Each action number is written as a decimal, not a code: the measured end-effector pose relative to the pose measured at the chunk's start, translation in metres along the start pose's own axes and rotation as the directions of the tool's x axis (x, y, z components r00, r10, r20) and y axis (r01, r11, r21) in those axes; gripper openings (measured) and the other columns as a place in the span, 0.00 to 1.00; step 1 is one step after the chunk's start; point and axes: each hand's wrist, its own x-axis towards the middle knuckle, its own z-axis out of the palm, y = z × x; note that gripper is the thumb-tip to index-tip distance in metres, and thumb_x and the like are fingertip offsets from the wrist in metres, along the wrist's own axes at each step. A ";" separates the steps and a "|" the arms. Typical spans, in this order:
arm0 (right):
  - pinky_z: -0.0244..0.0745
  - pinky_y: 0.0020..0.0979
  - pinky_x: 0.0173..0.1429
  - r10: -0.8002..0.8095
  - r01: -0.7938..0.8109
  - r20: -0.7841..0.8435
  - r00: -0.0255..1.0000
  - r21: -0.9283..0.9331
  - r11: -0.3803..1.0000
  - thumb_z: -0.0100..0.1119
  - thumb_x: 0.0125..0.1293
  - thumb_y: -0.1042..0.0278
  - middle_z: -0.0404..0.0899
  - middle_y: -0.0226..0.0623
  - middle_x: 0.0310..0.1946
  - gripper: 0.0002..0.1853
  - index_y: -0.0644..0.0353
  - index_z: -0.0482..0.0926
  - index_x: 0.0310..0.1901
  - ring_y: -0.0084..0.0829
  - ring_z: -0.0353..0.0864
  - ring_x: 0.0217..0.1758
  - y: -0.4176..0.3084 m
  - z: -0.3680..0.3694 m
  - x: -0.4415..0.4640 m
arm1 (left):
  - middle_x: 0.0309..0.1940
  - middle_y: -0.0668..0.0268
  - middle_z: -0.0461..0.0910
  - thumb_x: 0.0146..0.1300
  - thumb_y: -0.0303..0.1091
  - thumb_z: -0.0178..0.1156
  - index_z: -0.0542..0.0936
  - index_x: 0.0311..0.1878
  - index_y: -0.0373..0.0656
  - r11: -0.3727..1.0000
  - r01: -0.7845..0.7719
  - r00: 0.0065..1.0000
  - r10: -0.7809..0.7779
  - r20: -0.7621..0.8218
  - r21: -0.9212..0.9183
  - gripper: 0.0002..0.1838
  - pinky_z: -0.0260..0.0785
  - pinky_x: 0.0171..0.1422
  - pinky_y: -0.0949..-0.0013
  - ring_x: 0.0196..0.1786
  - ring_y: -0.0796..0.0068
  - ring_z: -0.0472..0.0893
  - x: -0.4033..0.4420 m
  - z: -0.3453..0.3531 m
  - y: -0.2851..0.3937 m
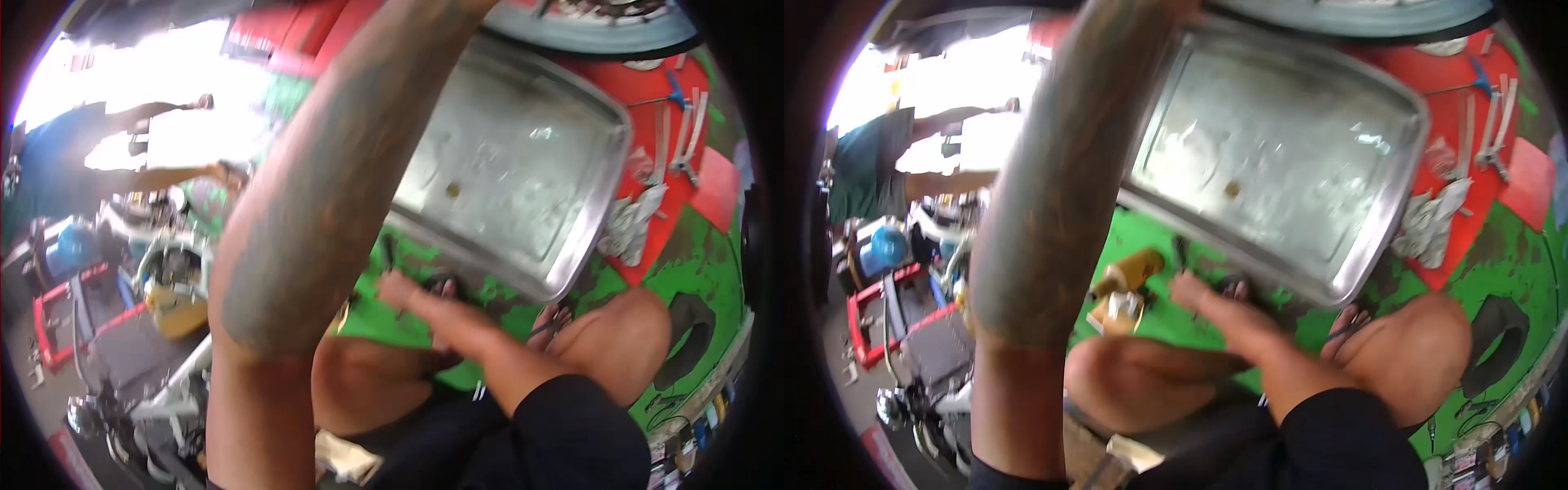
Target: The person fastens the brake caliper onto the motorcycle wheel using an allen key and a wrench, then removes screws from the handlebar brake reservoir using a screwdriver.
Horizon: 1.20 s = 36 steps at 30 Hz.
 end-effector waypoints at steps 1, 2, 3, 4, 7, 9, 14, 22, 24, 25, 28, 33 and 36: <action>0.81 0.44 0.42 0.030 -0.037 -0.103 0.994 -0.072 0.997 0.65 0.57 0.61 0.85 0.31 0.35 0.06 0.46 0.91 0.29 0.37 0.86 0.49 -0.004 0.005 -0.001 | 0.46 0.57 0.85 0.63 0.26 0.74 0.75 0.59 0.29 1.000 0.006 1.000 -0.006 -0.004 -0.027 0.25 0.79 0.46 0.70 0.44 0.70 0.85 0.001 0.001 0.000; 0.81 0.43 0.41 0.060 -0.070 -0.083 0.995 -0.123 0.990 0.65 0.54 0.61 0.85 0.29 0.33 0.06 0.47 0.91 0.29 0.36 0.86 0.47 -0.006 0.004 0.001 | 0.45 0.58 0.85 0.64 0.26 0.74 0.75 0.58 0.29 0.998 0.015 1.000 -0.016 -0.012 -0.057 0.24 0.80 0.45 0.71 0.43 0.70 0.85 0.001 0.003 0.001; 0.78 0.46 0.42 -0.019 0.011 -0.115 0.993 -0.065 0.998 0.63 0.60 0.62 0.86 0.29 0.38 0.08 0.49 0.91 0.32 0.35 0.85 0.46 -0.004 0.014 0.006 | 0.46 0.57 0.84 0.63 0.25 0.74 0.74 0.59 0.29 0.994 0.055 0.997 -0.059 -0.041 -0.091 0.24 0.81 0.47 0.70 0.44 0.69 0.85 0.005 0.005 0.000; 0.78 0.43 0.42 -0.030 0.022 -0.166 0.986 -0.050 0.999 0.63 0.60 0.62 0.86 0.29 0.37 0.07 0.47 0.91 0.32 0.35 0.85 0.45 -0.005 0.004 0.003 | 0.48 0.55 0.83 0.63 0.23 0.74 0.72 0.59 0.29 1.000 0.015 0.996 -0.016 -0.084 -0.011 0.25 0.83 0.52 0.68 0.46 0.67 0.86 0.006 0.007 -0.002; 0.80 0.48 0.50 0.091 -0.054 -0.175 0.980 0.205 0.977 0.59 0.65 0.61 0.88 0.35 0.38 0.11 0.48 0.91 0.39 0.40 0.88 0.47 -0.014 0.021 0.011 | 0.55 0.55 0.82 0.59 0.36 0.79 0.76 0.60 0.28 0.980 0.120 0.991 -0.109 -0.074 0.160 0.32 0.76 0.63 0.67 0.56 0.67 0.82 -0.002 0.005 0.009; 0.81 0.50 0.54 0.331 -0.334 0.120 0.936 0.602 0.725 0.58 0.67 0.59 0.89 0.44 0.44 0.14 0.51 0.90 0.46 0.45 0.89 0.48 -0.012 -0.005 0.006 | 0.54 0.56 0.82 0.59 0.34 0.80 0.77 0.58 0.30 0.986 -0.096 0.990 0.109 -0.089 0.133 0.29 0.78 0.61 0.68 0.55 0.68 0.83 0.005 0.003 -0.006; 0.82 0.39 0.50 0.155 -0.357 0.459 0.875 0.396 0.846 0.57 0.71 0.52 0.88 0.48 0.46 0.20 0.56 0.88 0.54 0.46 0.88 0.45 -0.009 0.003 -0.045 | 0.56 0.59 0.80 0.59 0.30 0.79 0.77 0.60 0.34 1.000 -0.023 0.991 0.021 -0.130 -0.017 0.28 0.76 0.64 0.66 0.59 0.69 0.79 0.000 0.010 0.005; 0.79 0.41 0.60 0.283 -0.377 0.250 0.926 0.586 0.717 0.59 0.72 0.53 0.88 0.46 0.54 0.20 0.54 0.86 0.58 0.41 0.87 0.58 0.017 -0.327 -0.278 | 0.63 0.58 0.76 0.67 0.26 0.71 0.64 0.71 0.39 0.991 0.097 0.985 -0.083 -0.152 0.088 0.34 0.75 0.65 0.64 0.63 0.67 0.79 -0.001 0.007 -0.019; 0.79 0.42 0.62 0.432 -0.416 0.151 0.889 0.657 0.628 0.58 0.74 0.52 0.87 0.48 0.54 0.20 0.54 0.85 0.59 0.44 0.87 0.58 0.031 -0.365 -0.335 | 0.61 0.59 0.77 0.69 0.27 0.69 0.65 0.70 0.39 0.971 0.155 0.974 -0.119 -0.193 0.184 0.31 0.77 0.61 0.66 0.61 0.69 0.79 -0.004 0.008 -0.014; 0.79 0.43 0.61 0.544 -0.423 0.075 0.836 0.720 0.551 0.58 0.75 0.52 0.87 0.49 0.53 0.20 0.56 0.86 0.58 0.45 0.87 0.56 0.036 -0.377 -0.365 | 0.61 0.60 0.77 0.70 0.27 0.69 0.66 0.70 0.40 0.981 0.100 0.981 -0.069 -0.180 0.168 0.30 0.77 0.60 0.67 0.60 0.70 0.80 -0.002 0.007 -0.016; 0.81 0.42 0.51 0.791 -0.376 -0.149 0.594 0.817 0.436 0.58 0.75 0.61 0.88 0.54 0.45 0.16 0.63 0.85 0.55 0.45 0.89 0.46 0.081 -0.354 -0.430 | 0.61 0.60 0.77 0.72 0.26 0.66 0.66 0.70 0.42 0.987 0.074 0.992 -0.057 -0.115 0.142 0.28 0.78 0.60 0.67 0.60 0.69 0.79 -0.002 0.006 -0.020; 0.80 0.39 0.46 0.878 -0.588 -0.267 0.397 0.660 0.467 0.57 0.73 0.70 0.87 0.47 0.42 0.14 0.66 0.83 0.54 0.35 0.86 0.41 0.116 -0.359 -0.460 | 0.57 0.59 0.76 0.65 0.30 0.73 0.67 0.66 0.36 0.995 0.102 0.983 -0.102 -0.151 -0.009 0.31 0.72 0.65 0.64 0.59 0.68 0.76 -0.001 0.013 -0.011; 0.80 0.44 0.47 0.838 -0.661 -0.090 0.538 0.573 0.485 0.60 0.70 0.65 0.87 0.52 0.42 0.14 0.67 0.84 0.50 0.45 0.88 0.42 0.146 -0.302 -0.445 | 0.58 0.57 0.77 0.65 0.32 0.74 0.67 0.66 0.35 0.991 0.132 0.977 -0.125 -0.172 0.035 0.33 0.72 0.66 0.62 0.60 0.66 0.77 -0.003 0.013 -0.007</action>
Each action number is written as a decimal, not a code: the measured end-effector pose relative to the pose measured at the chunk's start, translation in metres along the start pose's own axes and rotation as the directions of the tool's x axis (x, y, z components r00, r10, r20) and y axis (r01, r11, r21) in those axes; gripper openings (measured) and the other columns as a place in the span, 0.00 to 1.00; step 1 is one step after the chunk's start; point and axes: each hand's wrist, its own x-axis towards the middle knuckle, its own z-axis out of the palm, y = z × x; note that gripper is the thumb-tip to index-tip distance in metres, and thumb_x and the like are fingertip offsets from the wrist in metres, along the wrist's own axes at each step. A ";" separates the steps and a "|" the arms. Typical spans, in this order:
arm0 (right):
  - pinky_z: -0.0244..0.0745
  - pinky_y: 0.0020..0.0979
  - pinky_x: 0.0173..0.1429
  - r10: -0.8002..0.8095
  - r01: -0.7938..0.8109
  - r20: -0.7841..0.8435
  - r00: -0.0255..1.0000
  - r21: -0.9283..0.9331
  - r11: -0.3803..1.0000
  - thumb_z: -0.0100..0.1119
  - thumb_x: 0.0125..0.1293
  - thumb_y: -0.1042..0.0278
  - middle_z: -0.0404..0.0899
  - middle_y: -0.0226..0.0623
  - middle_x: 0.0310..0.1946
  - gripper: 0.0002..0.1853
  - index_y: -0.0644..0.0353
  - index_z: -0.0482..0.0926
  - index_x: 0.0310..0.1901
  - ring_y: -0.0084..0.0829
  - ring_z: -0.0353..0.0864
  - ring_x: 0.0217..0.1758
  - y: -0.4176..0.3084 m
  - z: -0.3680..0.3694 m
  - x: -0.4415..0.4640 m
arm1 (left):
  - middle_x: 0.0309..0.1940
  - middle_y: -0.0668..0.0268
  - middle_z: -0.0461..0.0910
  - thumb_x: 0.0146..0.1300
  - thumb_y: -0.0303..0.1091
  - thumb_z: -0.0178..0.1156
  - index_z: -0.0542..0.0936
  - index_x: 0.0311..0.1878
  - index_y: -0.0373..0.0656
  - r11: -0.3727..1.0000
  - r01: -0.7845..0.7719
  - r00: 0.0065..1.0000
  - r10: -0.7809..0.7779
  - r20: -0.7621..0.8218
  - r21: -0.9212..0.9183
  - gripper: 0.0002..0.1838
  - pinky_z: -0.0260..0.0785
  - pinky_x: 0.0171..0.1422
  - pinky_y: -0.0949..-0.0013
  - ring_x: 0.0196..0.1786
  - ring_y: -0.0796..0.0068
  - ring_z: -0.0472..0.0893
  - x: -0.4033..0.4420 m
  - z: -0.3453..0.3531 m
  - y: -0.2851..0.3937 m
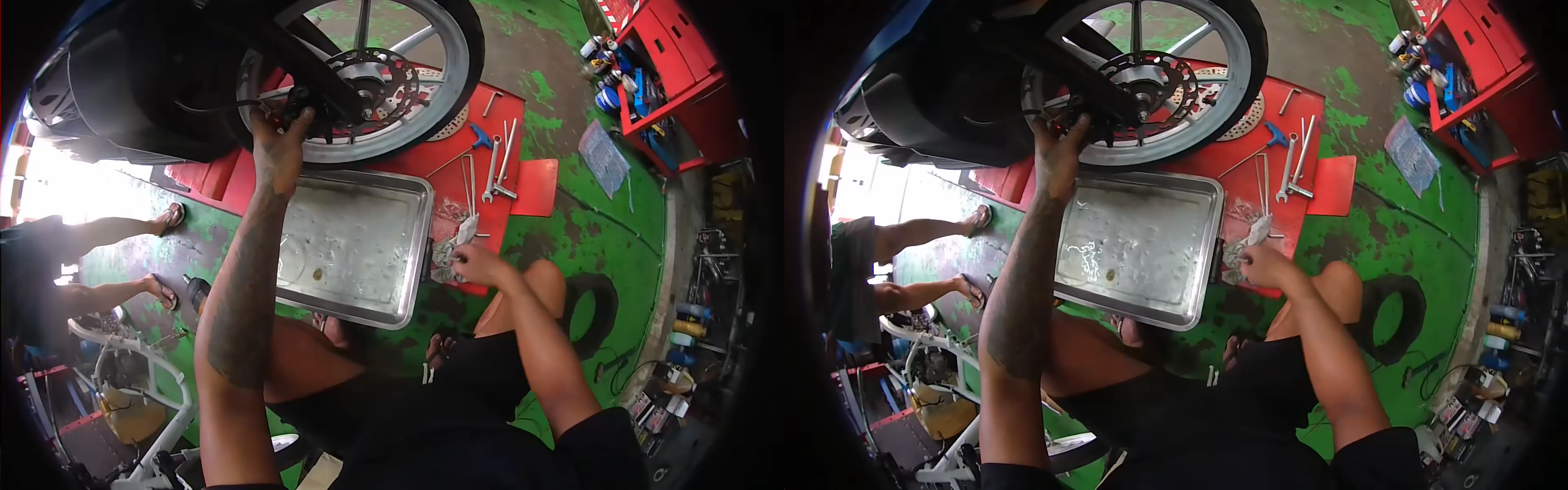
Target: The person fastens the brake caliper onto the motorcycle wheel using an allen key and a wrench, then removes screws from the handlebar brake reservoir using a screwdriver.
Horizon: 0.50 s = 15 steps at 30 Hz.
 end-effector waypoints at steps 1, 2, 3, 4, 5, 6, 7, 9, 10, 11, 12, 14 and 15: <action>0.80 0.47 0.50 0.067 -0.067 -0.041 0.997 0.015 0.998 0.60 0.68 0.65 0.86 0.55 0.42 0.15 0.68 0.84 0.49 0.50 0.87 0.44 0.007 0.013 0.006 | 0.58 0.56 0.77 0.64 0.33 0.75 0.67 0.66 0.35 1.000 0.001 1.000 -0.001 0.002 0.023 0.33 0.72 0.66 0.62 0.60 0.65 0.77 0.000 -0.001 -0.001; 0.79 0.49 0.53 0.130 -0.128 -0.085 0.988 0.030 0.991 0.60 0.67 0.64 0.86 0.59 0.42 0.16 0.68 0.84 0.48 0.55 0.86 0.47 0.012 0.026 0.011 | 0.57 0.56 0.77 0.64 0.34 0.75 0.67 0.66 0.35 0.999 -0.003 1.000 0.003 0.001 0.045 0.33 0.72 0.66 0.61 0.60 0.64 0.78 0.001 -0.002 -0.003; 0.78 0.52 0.56 0.190 -0.185 -0.127 0.974 0.047 0.982 0.61 0.65 0.64 0.85 0.62 0.43 0.16 0.69 0.84 0.47 0.60 0.85 0.49 0.008 0.030 0.014 | 0.57 0.55 0.77 0.64 0.35 0.75 0.67 0.65 0.35 0.998 -0.008 1.000 0.008 -0.001 0.069 0.34 0.71 0.66 0.60 0.59 0.63 0.78 0.001 -0.003 0.000; 0.78 0.52 0.57 0.215 -0.199 -0.160 0.963 0.109 0.974 0.61 0.66 0.65 0.85 0.63 0.44 0.15 0.69 0.84 0.47 0.60 0.85 0.50 0.006 0.030 0.017 | 0.58 0.54 0.78 0.65 0.35 0.75 0.68 0.66 0.35 0.994 -0.013 1.000 0.013 0.003 0.111 0.33 0.73 0.65 0.61 0.60 0.63 0.79 0.004 -0.004 0.002; 0.78 0.52 0.57 0.169 -0.148 -0.230 0.958 0.102 0.984 0.61 0.66 0.66 0.85 0.62 0.44 0.15 0.68 0.84 0.47 0.60 0.85 0.50 0.006 0.031 0.020 | 0.59 0.53 0.78 0.65 0.34 0.74 0.68 0.66 0.34 0.988 -0.011 1.000 0.010 0.007 0.156 0.33 0.75 0.64 0.62 0.61 0.63 0.79 0.005 -0.006 0.003; 0.78 0.53 0.56 0.127 -0.104 -0.292 0.948 0.095 0.990 0.61 0.67 0.66 0.85 0.62 0.43 0.14 0.67 0.84 0.48 0.60 0.85 0.49 0.009 0.036 0.019 | 0.59 0.53 0.79 0.66 0.34 0.74 0.68 0.67 0.34 0.979 0.000 1.000 -0.002 0.012 0.202 0.32 0.76 0.64 0.63 0.62 0.63 0.80 0.002 -0.009 0.000; 0.78 0.53 0.56 0.085 -0.059 -0.350 0.933 0.084 0.995 0.62 0.67 0.66 0.85 0.61 0.43 0.14 0.66 0.84 0.48 0.60 0.85 0.49 0.013 0.040 0.015 | 0.59 0.53 0.79 0.65 0.34 0.74 0.69 0.66 0.34 0.978 -0.009 1.000 0.004 0.026 0.207 0.32 0.76 0.64 0.64 0.62 0.64 0.80 0.000 -0.011 -0.002; 0.78 0.53 0.55 -0.011 -0.010 -0.430 0.903 -0.045 0.999 0.62 0.68 0.66 0.86 0.58 0.43 0.13 0.63 0.85 0.50 0.60 0.85 0.48 0.015 0.040 0.009 | 0.58 0.53 0.80 0.64 0.35 0.75 0.70 0.65 0.33 0.975 -0.048 0.998 0.038 0.049 0.218 0.32 0.75 0.64 0.64 0.61 0.65 0.80 0.006 -0.013 0.000; 0.78 0.53 0.55 -0.071 0.020 -0.471 0.880 -0.113 0.993 0.62 0.68 0.66 0.86 0.57 0.42 0.13 0.62 0.85 0.50 0.60 0.85 0.47 0.010 0.036 0.008 | 0.57 0.54 0.80 0.64 0.35 0.76 0.71 0.64 0.33 0.980 -0.085 0.996 0.080 0.035 0.182 0.31 0.74 0.64 0.65 0.59 0.65 0.80 0.003 -0.011 0.004; 0.78 0.53 0.54 -0.078 -0.017 -0.492 0.867 -0.185 0.983 0.62 0.68 0.67 0.86 0.56 0.42 0.12 0.61 0.85 0.51 0.60 0.85 0.46 0.003 0.033 0.005 | 0.56 0.56 0.79 0.63 0.35 0.76 0.72 0.63 0.33 0.980 -0.087 0.996 0.087 0.011 0.181 0.31 0.74 0.64 0.65 0.58 0.66 0.79 0.003 -0.009 0.008; 0.79 0.53 0.53 -0.094 -0.050 -0.516 0.851 -0.260 0.964 0.62 0.68 0.68 0.86 0.55 0.42 0.12 0.60 0.85 0.51 0.60 0.84 0.45 -0.010 0.026 -0.001 | 0.55 0.56 0.79 0.63 0.34 0.77 0.72 0.63 0.33 0.983 -0.103 0.995 0.104 0.006 0.152 0.31 0.74 0.64 0.64 0.59 0.66 0.79 0.002 -0.007 0.009; 0.80 0.50 0.50 -0.057 -0.117 -0.572 0.818 -0.263 0.958 0.63 0.68 0.70 0.87 0.52 0.41 0.12 0.59 0.85 0.51 0.57 0.86 0.43 -0.023 0.017 0.003 | 0.55 0.58 0.80 0.62 0.30 0.77 0.71 0.64 0.34 0.986 -0.103 0.994 0.105 -0.016 0.128 0.32 0.75 0.64 0.64 0.59 0.68 0.79 0.006 -0.006 -0.001; 0.81 0.47 0.48 0.011 -0.153 -0.595 0.804 -0.189 0.970 0.64 0.68 0.71 0.87 0.50 0.40 0.11 0.60 0.85 0.51 0.53 0.87 0.41 -0.027 0.015 0.003 | 0.55 0.59 0.80 0.61 0.27 0.76 0.70 0.64 0.35 0.993 -0.116 0.993 0.117 -0.030 0.035 0.32 0.75 0.64 0.65 0.59 0.68 0.80 0.004 -0.004 0.002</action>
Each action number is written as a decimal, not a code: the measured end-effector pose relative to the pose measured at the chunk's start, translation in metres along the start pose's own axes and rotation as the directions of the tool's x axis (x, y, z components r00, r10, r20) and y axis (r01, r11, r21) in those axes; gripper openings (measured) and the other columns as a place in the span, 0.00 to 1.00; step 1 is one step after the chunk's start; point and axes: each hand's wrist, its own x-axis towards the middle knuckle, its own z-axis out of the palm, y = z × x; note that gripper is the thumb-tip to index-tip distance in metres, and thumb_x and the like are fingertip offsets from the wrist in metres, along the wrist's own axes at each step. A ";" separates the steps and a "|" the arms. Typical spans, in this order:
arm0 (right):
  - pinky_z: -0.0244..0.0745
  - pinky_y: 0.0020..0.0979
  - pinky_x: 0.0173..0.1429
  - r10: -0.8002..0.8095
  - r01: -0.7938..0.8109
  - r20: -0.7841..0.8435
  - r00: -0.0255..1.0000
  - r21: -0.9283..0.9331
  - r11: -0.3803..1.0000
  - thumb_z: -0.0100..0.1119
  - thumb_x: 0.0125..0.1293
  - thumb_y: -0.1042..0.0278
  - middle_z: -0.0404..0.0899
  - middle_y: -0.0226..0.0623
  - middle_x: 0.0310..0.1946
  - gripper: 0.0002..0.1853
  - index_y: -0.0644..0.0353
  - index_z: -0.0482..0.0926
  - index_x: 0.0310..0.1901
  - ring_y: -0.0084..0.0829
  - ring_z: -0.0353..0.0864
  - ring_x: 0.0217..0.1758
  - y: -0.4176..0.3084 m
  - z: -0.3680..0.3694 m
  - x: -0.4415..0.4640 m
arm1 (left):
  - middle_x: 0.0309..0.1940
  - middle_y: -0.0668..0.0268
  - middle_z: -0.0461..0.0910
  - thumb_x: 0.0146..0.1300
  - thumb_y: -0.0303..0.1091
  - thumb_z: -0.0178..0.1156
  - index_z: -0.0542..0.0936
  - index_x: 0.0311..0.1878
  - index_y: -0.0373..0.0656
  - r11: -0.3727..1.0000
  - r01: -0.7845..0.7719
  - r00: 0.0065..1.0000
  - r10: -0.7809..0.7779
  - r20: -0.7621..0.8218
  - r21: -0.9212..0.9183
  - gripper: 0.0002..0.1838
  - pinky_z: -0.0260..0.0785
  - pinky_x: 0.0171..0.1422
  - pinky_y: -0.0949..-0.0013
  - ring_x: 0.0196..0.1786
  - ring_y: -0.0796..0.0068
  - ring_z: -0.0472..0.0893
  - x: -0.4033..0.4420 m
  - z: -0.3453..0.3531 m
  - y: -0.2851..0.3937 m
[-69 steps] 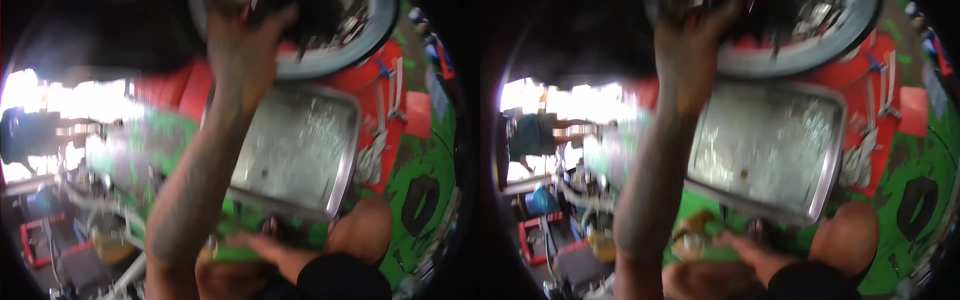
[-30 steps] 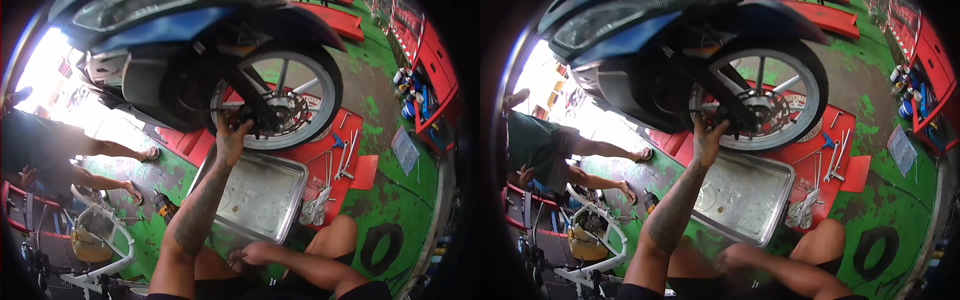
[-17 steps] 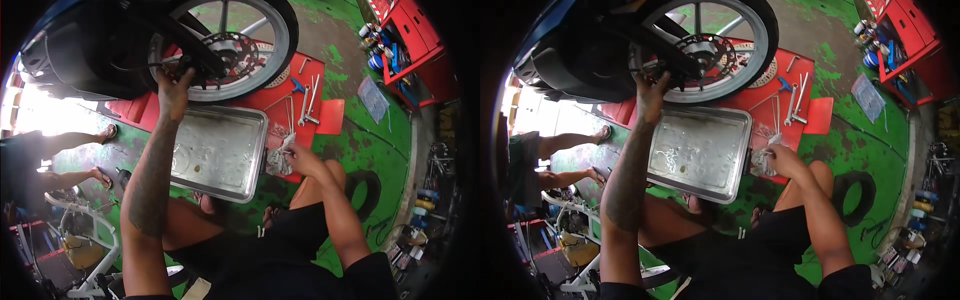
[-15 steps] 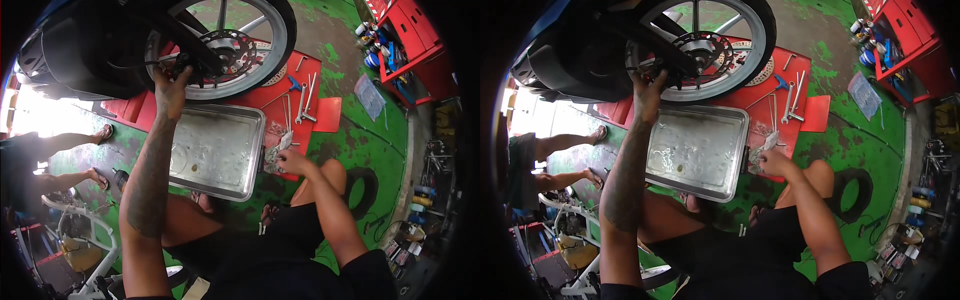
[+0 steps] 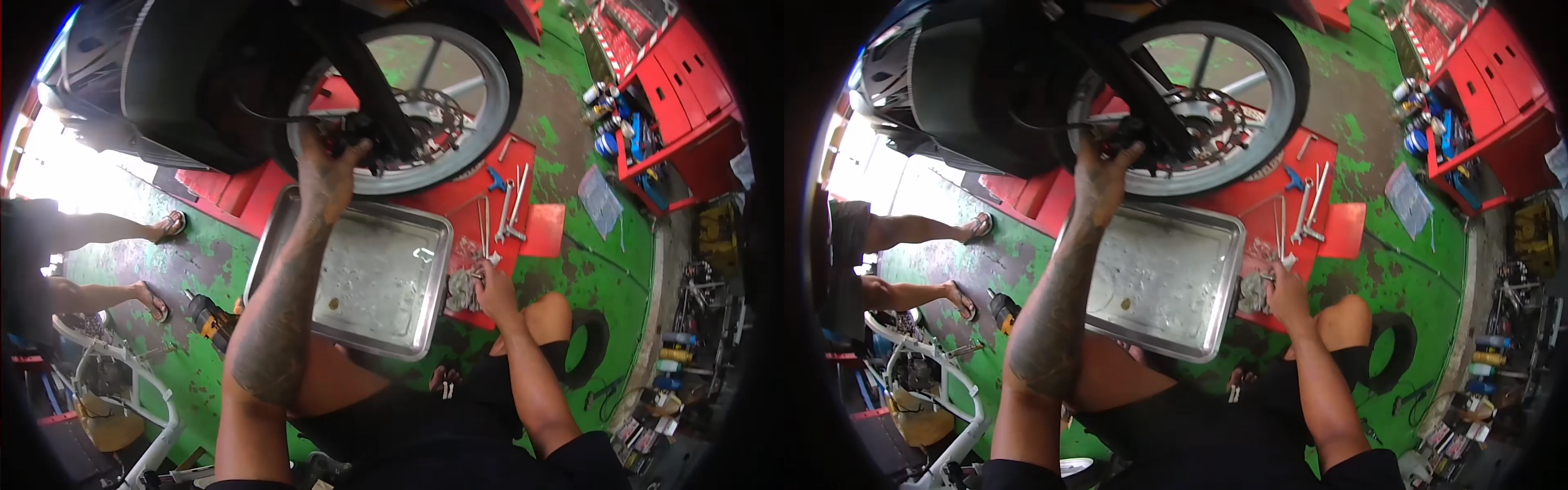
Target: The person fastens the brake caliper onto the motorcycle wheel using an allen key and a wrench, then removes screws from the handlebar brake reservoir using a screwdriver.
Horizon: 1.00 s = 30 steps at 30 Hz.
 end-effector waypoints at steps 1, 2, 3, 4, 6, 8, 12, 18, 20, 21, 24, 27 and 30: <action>0.82 0.44 0.45 0.075 -0.075 -0.003 0.997 0.043 0.996 0.66 0.68 0.72 0.88 0.49 0.39 0.11 0.60 0.85 0.50 0.49 0.88 0.39 -0.007 -0.001 0.005 | 0.55 0.56 0.78 0.59 0.26 0.77 0.69 0.64 0.35 0.999 0.020 1.000 -0.020 0.001 -0.032 0.34 0.75 0.65 0.63 0.59 0.64 0.80 -0.001 0.001 -0.001; 0.82 0.41 0.44 0.105 -0.105 0.010 0.994 0.203 0.974 0.67 0.67 0.72 0.88 0.47 0.37 0.11 0.61 0.85 0.50 0.43 0.89 0.38 -0.013 -0.003 0.012 | 0.55 0.54 0.77 0.56 0.24 0.78 0.68 0.65 0.34 0.997 0.039 0.999 -0.039 0.003 -0.064 0.37 0.74 0.65 0.61 0.58 0.60 0.80 0.001 0.000 -0.003; 0.82 0.37 0.43 0.135 -0.139 0.038 0.990 0.356 0.924 0.69 0.66 0.73 0.88 0.44 0.36 0.11 0.62 0.85 0.50 0.37 0.89 0.38 -0.032 -0.015 0.015 | 0.55 0.53 0.78 0.56 0.25 0.78 0.68 0.64 0.34 0.999 0.034 0.999 -0.034 0.000 -0.016 0.36 0.75 0.65 0.61 0.58 0.60 0.81 0.001 -0.001 -0.001; 0.82 0.33 0.42 0.162 -0.177 0.075 0.984 0.498 0.849 0.71 0.66 0.74 0.88 0.42 0.35 0.12 0.63 0.84 0.50 0.32 0.90 0.37 -0.048 -0.022 0.018 | 0.55 0.52 0.79 0.56 0.26 0.78 0.68 0.63 0.34 0.999 0.032 1.000 -0.032 -0.001 0.032 0.35 0.75 0.64 0.61 0.57 0.59 0.82 0.000 -0.003 0.000; 0.81 0.27 0.43 0.118 -0.088 0.006 0.993 0.697 0.712 0.71 0.66 0.77 0.88 0.37 0.34 0.11 0.66 0.86 0.49 0.21 0.87 0.37 -0.080 -0.024 0.034 | 0.54 0.51 0.80 0.56 0.27 0.78 0.69 0.62 0.33 0.997 0.033 0.999 -0.033 -0.002 0.077 0.34 0.76 0.62 0.60 0.56 0.58 0.83 -0.003 -0.005 0.002; 0.81 0.27 0.45 0.089 0.009 -0.069 0.994 0.834 0.552 0.71 0.66 0.80 0.89 0.37 0.36 0.11 0.66 0.86 0.49 0.20 0.86 0.39 -0.136 -0.043 0.056 | 0.54 0.49 0.82 0.56 0.28 0.79 0.70 0.61 0.33 0.997 0.026 1.000 -0.026 -0.003 0.067 0.34 0.77 0.60 0.59 0.55 0.56 0.85 -0.002 -0.007 0.005; 0.80 0.30 0.48 -0.178 0.454 -0.474 0.863 0.568 0.687 0.75 0.62 0.79 0.90 0.38 0.42 0.13 0.64 0.88 0.48 0.27 0.86 0.42 -0.213 -0.070 0.107 | 0.48 0.49 0.85 0.56 0.32 0.79 0.69 0.60 0.32 0.988 0.109 0.994 -0.110 -0.003 0.111 0.34 0.77 0.57 0.57 0.52 0.54 0.87 -0.003 -0.010 0.015; 0.77 0.35 0.51 -0.701 0.799 -0.590 0.401 -0.149 0.583 0.77 0.53 0.76 0.89 0.32 0.44 0.15 0.58 0.88 0.44 0.36 0.83 0.45 -0.256 -0.093 0.181 | 0.42 0.50 0.85 0.56 0.34 0.79 0.70 0.59 0.35 0.986 0.091 0.996 -0.091 -0.007 0.136 0.33 0.77 0.52 0.53 0.47 0.50 0.88 -0.002 -0.012 0.014; 0.76 0.37 0.51 -0.803 0.804 -0.504 0.319 -0.304 0.511 0.77 0.51 0.73 0.88 0.29 0.44 0.15 0.55 0.89 0.43 0.36 0.81 0.47 -0.254 -0.097 0.192 | 0.41 0.51 0.85 0.56 0.35 0.80 0.70 0.59 0.35 0.987 0.092 0.996 -0.094 0.011 0.134 0.34 0.77 0.51 0.53 0.47 0.49 0.87 -0.001 -0.015 0.016; 0.76 0.37 0.50 -0.802 0.802 -0.501 0.326 -0.303 0.515 0.77 0.51 0.72 0.88 0.29 0.43 0.15 0.54 0.90 0.43 0.36 0.81 0.47 -0.256 -0.097 0.194 | 0.41 0.51 0.85 0.55 0.35 0.80 0.71 0.59 0.36 0.987 0.096 0.995 -0.098 0.010 0.125 0.34 0.77 0.51 0.53 0.47 0.50 0.87 -0.001 -0.015 0.014; 0.76 0.38 0.48 -0.801 0.803 -0.483 0.353 -0.283 0.525 0.76 0.51 0.70 0.85 0.29 0.40 0.16 0.50 0.91 0.45 0.37 0.79 0.46 -0.253 -0.093 0.199 | 0.39 0.53 0.85 0.55 0.35 0.80 0.71 0.58 0.36 0.988 0.097 0.995 -0.098 0.009 0.120 0.33 0.76 0.50 0.54 0.45 0.51 0.87 0.001 -0.016 0.010; 0.76 0.37 0.48 -0.839 0.800 -0.428 0.335 -0.342 0.494 0.75 0.51 0.69 0.83 0.28 0.39 0.17 0.47 0.91 0.46 0.36 0.79 0.43 -0.250 -0.095 0.205 | 0.38 0.54 0.84 0.54 0.35 0.80 0.72 0.57 0.36 0.988 0.125 0.991 -0.129 0.030 0.090 0.33 0.76 0.48 0.55 0.42 0.53 0.86 0.002 -0.019 0.013; 0.75 0.37 0.44 -0.882 0.817 -0.371 0.292 -0.383 0.431 0.76 0.51 0.69 0.80 0.28 0.36 0.19 0.46 0.91 0.47 0.35 0.78 0.39 -0.252 -0.097 0.215 | 0.40 0.61 0.81 0.53 0.32 0.82 0.73 0.57 0.37 0.975 0.211 0.972 -0.217 0.088 0.071 0.33 0.76 0.50 0.60 0.43 0.66 0.82 0.004 -0.024 0.017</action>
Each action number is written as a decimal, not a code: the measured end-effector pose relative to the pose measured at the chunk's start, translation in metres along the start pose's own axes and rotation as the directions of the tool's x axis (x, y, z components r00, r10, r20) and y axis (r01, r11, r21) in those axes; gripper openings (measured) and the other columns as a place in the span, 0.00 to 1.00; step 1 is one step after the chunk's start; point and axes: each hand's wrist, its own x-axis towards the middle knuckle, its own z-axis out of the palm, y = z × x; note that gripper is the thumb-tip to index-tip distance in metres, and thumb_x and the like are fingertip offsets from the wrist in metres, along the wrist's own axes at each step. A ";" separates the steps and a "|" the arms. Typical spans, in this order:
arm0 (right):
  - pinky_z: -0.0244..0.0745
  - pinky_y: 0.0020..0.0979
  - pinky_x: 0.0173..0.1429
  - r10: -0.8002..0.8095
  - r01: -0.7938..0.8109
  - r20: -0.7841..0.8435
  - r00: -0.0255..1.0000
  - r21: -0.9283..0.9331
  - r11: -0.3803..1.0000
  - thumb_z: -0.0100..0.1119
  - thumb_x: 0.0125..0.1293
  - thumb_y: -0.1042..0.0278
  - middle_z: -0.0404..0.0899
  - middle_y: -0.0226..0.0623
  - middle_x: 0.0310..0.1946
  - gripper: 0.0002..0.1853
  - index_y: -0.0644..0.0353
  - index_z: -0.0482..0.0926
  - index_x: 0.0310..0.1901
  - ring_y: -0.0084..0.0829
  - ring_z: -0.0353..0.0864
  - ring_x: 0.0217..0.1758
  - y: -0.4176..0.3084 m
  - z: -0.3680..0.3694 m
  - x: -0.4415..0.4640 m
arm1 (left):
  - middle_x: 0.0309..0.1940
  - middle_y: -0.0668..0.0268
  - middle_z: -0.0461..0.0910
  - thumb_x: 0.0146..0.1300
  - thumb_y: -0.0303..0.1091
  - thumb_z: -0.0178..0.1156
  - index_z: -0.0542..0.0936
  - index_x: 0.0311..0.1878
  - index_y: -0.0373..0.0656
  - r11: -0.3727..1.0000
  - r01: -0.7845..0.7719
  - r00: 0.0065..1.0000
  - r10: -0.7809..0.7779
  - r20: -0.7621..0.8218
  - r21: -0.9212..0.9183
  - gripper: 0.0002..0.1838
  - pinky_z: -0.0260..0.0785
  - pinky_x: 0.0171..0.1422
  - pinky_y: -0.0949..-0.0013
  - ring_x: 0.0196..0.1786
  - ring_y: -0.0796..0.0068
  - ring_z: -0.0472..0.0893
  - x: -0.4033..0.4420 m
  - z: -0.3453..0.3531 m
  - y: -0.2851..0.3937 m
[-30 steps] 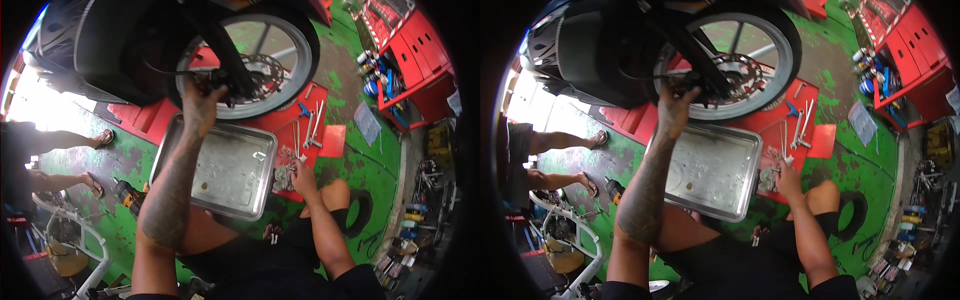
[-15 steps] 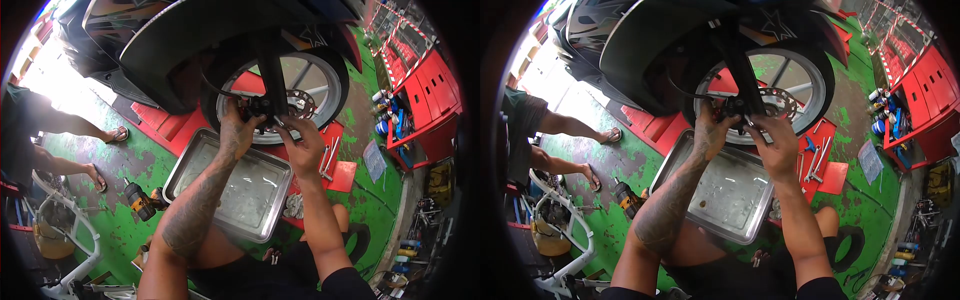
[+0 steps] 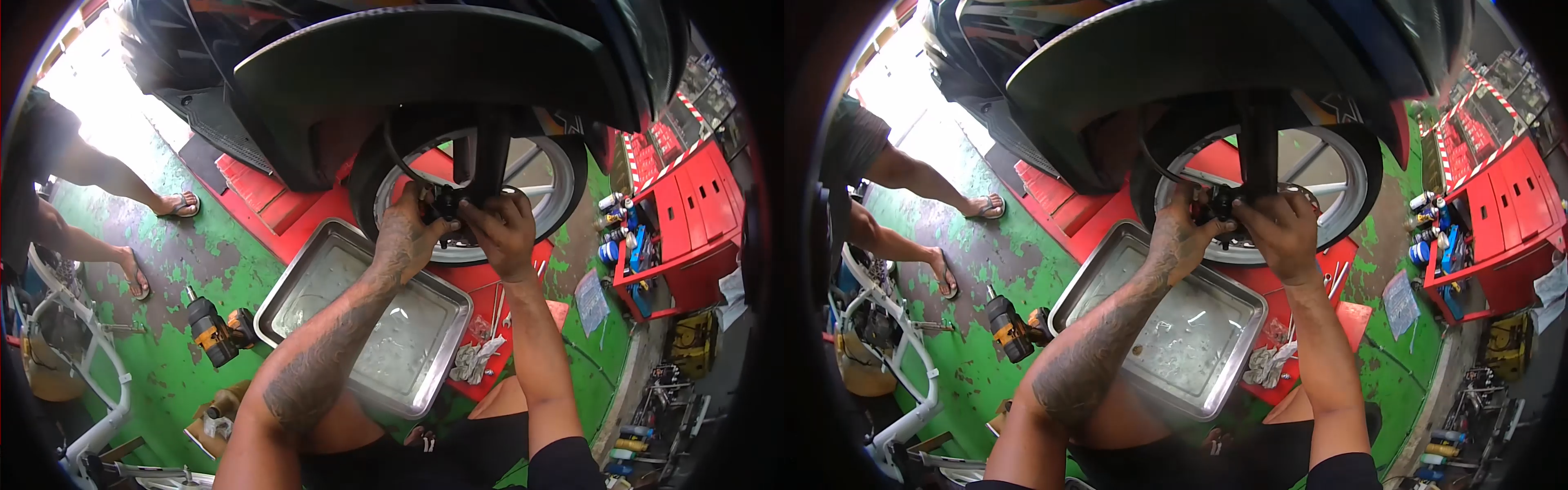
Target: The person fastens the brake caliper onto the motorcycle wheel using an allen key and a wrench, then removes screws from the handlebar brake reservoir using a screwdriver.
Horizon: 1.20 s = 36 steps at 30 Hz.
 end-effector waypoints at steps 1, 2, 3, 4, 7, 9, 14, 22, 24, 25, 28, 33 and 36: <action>0.74 0.38 0.43 -0.008 0.008 0.010 1.000 0.001 1.000 0.76 0.51 0.69 0.79 0.29 0.35 0.19 0.46 0.91 0.48 0.35 0.77 0.38 0.002 0.002 0.001 | 0.39 0.59 0.82 0.53 0.33 0.82 0.73 0.56 0.36 0.999 -0.031 0.999 0.031 -0.016 -0.018 0.32 0.76 0.49 0.59 0.42 0.63 0.83 0.001 0.001 -0.004; 0.74 0.38 0.42 -0.014 0.014 0.017 1.000 0.001 1.000 0.76 0.51 0.69 0.78 0.29 0.34 0.20 0.46 0.91 0.49 0.35 0.76 0.37 0.004 0.004 0.002 | 0.38 0.57 0.83 0.52 0.34 0.81 0.73 0.55 0.35 0.997 -0.064 0.998 0.063 -0.032 -0.035 0.32 0.75 0.48 0.58 0.41 0.60 0.83 0.002 0.002 -0.008; 0.73 0.38 0.41 0.007 -0.006 0.044 0.999 -0.011 1.000 0.76 0.51 0.69 0.77 0.29 0.33 0.20 0.46 0.91 0.49 0.34 0.76 0.36 0.001 0.004 0.004 | 0.38 0.55 0.84 0.51 0.34 0.81 0.74 0.54 0.35 0.994 -0.097 0.994 0.095 -0.046 -0.050 0.32 0.75 0.47 0.56 0.40 0.58 0.84 0.003 0.001 -0.007; 0.72 0.39 0.40 0.031 -0.029 0.072 0.997 -0.025 0.999 0.75 0.51 0.70 0.76 0.29 0.32 0.21 0.46 0.91 0.50 0.34 0.75 0.35 -0.003 0.001 0.004 | 0.38 0.55 0.84 0.51 0.34 0.81 0.74 0.54 0.34 0.997 -0.065 0.998 0.064 -0.023 -0.047 0.32 0.75 0.48 0.56 0.40 0.58 0.84 0.002 -0.001 -0.006; 0.72 0.39 0.40 0.021 -0.019 0.136 0.991 -0.014 1.000 0.75 0.52 0.70 0.73 0.29 0.31 0.22 0.47 0.90 0.52 0.34 0.74 0.34 -0.007 -0.006 0.010 | 0.39 0.55 0.84 0.50 0.34 0.82 0.74 0.55 0.34 0.999 -0.013 1.000 0.013 0.015 -0.039 0.33 0.75 0.48 0.57 0.41 0.58 0.84 0.004 -0.004 -0.006; 0.72 0.39 0.41 -0.005 0.003 0.180 0.984 0.011 1.000 0.75 0.52 0.70 0.73 0.29 0.31 0.23 0.48 0.90 0.53 0.34 0.74 0.34 -0.004 -0.010 0.014 | 0.39 0.55 0.84 0.50 0.34 0.82 0.75 0.55 0.34 0.999 -0.030 1.000 0.030 0.004 -0.038 0.33 0.76 0.48 0.56 0.41 0.58 0.85 0.004 -0.004 -0.006; 0.72 0.39 0.42 -0.024 0.018 0.224 0.974 0.029 0.999 0.76 0.54 0.70 0.76 0.30 0.32 0.22 0.49 0.89 0.53 0.36 0.76 0.35 0.003 -0.012 0.014 | 0.37 0.65 0.77 0.51 0.31 0.83 0.75 0.54 0.38 0.997 -0.017 0.999 0.020 0.035 -0.073 0.31 0.75 0.45 0.64 0.39 0.71 0.78 0.006 -0.006 -0.006; 0.71 0.40 0.39 0.039 -0.036 0.164 0.986 -0.016 0.999 0.79 0.52 0.68 0.73 0.30 0.30 0.21 0.47 0.90 0.50 0.37 0.75 0.35 0.006 0.003 0.006 | 0.36 0.65 0.77 0.50 0.34 0.83 0.76 0.52 0.37 0.995 -0.048 0.999 0.050 0.021 -0.090 0.30 0.74 0.44 0.63 0.38 0.71 0.77 0.009 -0.010 -0.010; 0.71 0.40 0.38 0.030 -0.025 0.210 0.977 -0.028 0.999 0.79 0.50 0.68 0.72 0.30 0.29 0.22 0.46 0.90 0.50 0.37 0.75 0.34 0.003 -0.002 0.012 | 0.36 0.65 0.77 0.51 0.35 0.83 0.76 0.51 0.37 0.993 -0.052 0.999 0.052 0.001 -0.104 0.30 0.74 0.43 0.62 0.37 0.71 0.77 0.010 -0.014 -0.007; 0.72 0.41 0.38 0.014 -0.008 0.246 0.969 -0.026 1.000 0.78 0.49 0.68 0.71 0.30 0.29 0.23 0.46 0.89 0.51 0.36 0.75 0.34 0.001 -0.008 0.016 | 0.35 0.64 0.77 0.51 0.35 0.83 0.75 0.50 0.37 0.995 -0.053 0.998 0.055 0.024 -0.084 0.29 0.73 0.43 0.62 0.37 0.70 0.77 0.011 -0.017 -0.004; 0.73 0.41 0.38 -0.029 0.037 0.278 0.960 -0.026 0.999 0.77 0.47 0.68 0.72 0.30 0.29 0.25 0.46 0.89 0.52 0.37 0.75 0.33 0.002 -0.010 0.020 | 0.33 0.64 0.76 0.51 0.35 0.83 0.75 0.48 0.37 0.997 -0.054 0.996 0.058 0.069 -0.048 0.29 0.72 0.42 0.61 0.36 0.69 0.77 0.012 -0.019 -0.001; 0.75 0.41 0.39 -0.042 0.047 0.241 0.970 -0.012 0.999 0.78 0.49 0.69 0.76 0.32 0.32 0.22 0.49 0.89 0.50 0.38 0.78 0.35 0.002 -0.010 0.021 | 0.32 0.63 0.75 0.53 0.36 0.82 0.74 0.49 0.37 0.999 -0.005 0.995 0.009 0.094 -0.044 0.28 0.72 0.42 0.60 0.36 0.67 0.78 0.007 -0.018 -0.003; 0.74 0.41 0.39 -0.043 0.048 0.195 0.980 -0.022 0.999 0.78 0.51 0.69 0.78 0.33 0.33 0.19 0.51 0.89 0.48 0.39 0.78 0.35 0.006 -0.002 0.014 | 0.32 0.63 0.76 0.53 0.37 0.82 0.73 0.49 0.38 0.995 -0.055 0.997 0.059 0.043 -0.080 0.29 0.73 0.43 0.61 0.36 0.67 0.78 0.007 -0.015 -0.006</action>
